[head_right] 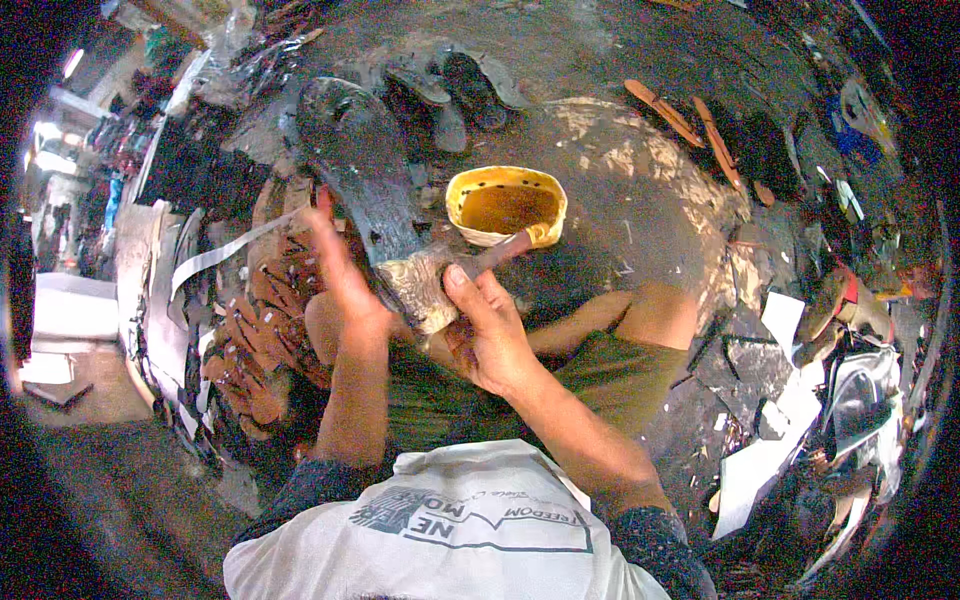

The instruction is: The person sits on the floor and repeatedly applies a dark coating to the soles of flip-flops using a brush and a small container. They handle multiple flip-flops one at a time, dip the brush into the container, and spread the coating across the sole surfaces.

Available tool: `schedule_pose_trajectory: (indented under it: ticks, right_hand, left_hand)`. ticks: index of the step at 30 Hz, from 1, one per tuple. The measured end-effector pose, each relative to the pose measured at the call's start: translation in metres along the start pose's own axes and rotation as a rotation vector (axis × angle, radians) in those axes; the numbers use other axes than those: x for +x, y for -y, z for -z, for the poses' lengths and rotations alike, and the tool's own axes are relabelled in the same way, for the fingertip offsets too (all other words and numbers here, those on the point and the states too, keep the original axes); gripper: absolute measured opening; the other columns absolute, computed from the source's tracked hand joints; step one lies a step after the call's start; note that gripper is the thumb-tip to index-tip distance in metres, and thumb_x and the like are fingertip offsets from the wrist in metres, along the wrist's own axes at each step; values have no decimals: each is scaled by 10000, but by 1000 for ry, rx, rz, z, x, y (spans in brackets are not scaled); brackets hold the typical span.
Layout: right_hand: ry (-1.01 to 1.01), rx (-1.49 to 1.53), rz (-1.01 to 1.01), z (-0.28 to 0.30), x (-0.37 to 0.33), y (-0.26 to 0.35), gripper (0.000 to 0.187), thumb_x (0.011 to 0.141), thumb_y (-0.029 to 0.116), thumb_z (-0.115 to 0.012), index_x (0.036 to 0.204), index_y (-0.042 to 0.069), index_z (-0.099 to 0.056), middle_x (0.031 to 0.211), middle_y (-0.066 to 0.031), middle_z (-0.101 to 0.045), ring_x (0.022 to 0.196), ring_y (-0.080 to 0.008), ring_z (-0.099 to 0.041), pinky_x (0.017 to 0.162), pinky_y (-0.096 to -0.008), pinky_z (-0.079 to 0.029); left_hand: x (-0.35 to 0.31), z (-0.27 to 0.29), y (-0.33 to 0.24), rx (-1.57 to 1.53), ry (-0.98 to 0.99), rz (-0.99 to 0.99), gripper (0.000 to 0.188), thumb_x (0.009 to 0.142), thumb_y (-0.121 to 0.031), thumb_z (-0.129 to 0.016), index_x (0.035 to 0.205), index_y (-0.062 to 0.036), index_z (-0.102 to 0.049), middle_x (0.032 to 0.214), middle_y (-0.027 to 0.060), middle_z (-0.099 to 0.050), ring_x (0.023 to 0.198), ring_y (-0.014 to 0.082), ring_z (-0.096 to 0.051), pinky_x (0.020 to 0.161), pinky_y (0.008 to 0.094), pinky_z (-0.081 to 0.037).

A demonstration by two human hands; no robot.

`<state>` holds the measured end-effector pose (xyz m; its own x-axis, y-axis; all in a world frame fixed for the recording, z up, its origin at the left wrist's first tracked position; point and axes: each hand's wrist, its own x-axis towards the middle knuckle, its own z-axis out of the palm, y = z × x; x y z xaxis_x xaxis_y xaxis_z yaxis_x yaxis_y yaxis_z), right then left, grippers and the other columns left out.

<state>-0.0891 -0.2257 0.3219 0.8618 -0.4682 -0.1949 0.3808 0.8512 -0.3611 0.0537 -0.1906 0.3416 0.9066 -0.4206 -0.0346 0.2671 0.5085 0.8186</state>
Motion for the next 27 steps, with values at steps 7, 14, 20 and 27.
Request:
schedule_pose_trajectory:
  ticks: [7,14,20,27]
  right_hand:
    - [-34,-132,34,15,-2,1,350,1055,296,-598,1308,59,-555,1181,-42,-680,1020,-144,-672,890,-323,-563]
    - [14,-218,-111,6,-9,-11,339,1044,313,-614,1264,54,-608,1136,-26,-688,952,-115,-653,842,-291,-537]
    - [72,-952,432,-58,14,71,271,993,230,-674,1163,20,-693,1089,-80,-748,952,-169,-692,859,-331,-555]
    - [500,-1375,850,-27,12,23,229,952,266,-699,1049,66,-755,1137,-111,-715,1039,-333,-662,903,-451,-492]
  left_hand:
    - [-20,59,13,12,221,179,451,1082,-422,-485,1410,-114,-531,1370,59,-629,1236,242,-618,1089,474,-471]
    - [-10,35,5,-343,256,205,751,1004,-656,-468,1480,-75,-471,1393,153,-611,1239,300,-617,1039,451,-519]
    - [9,26,-16,-543,395,300,617,1039,-501,-532,1441,-35,-489,1371,160,-624,1131,262,-663,1020,398,-539]
    - [32,35,-17,-437,379,332,686,995,-601,-555,1398,-46,-528,1251,163,-674,948,261,-710,803,382,-618]
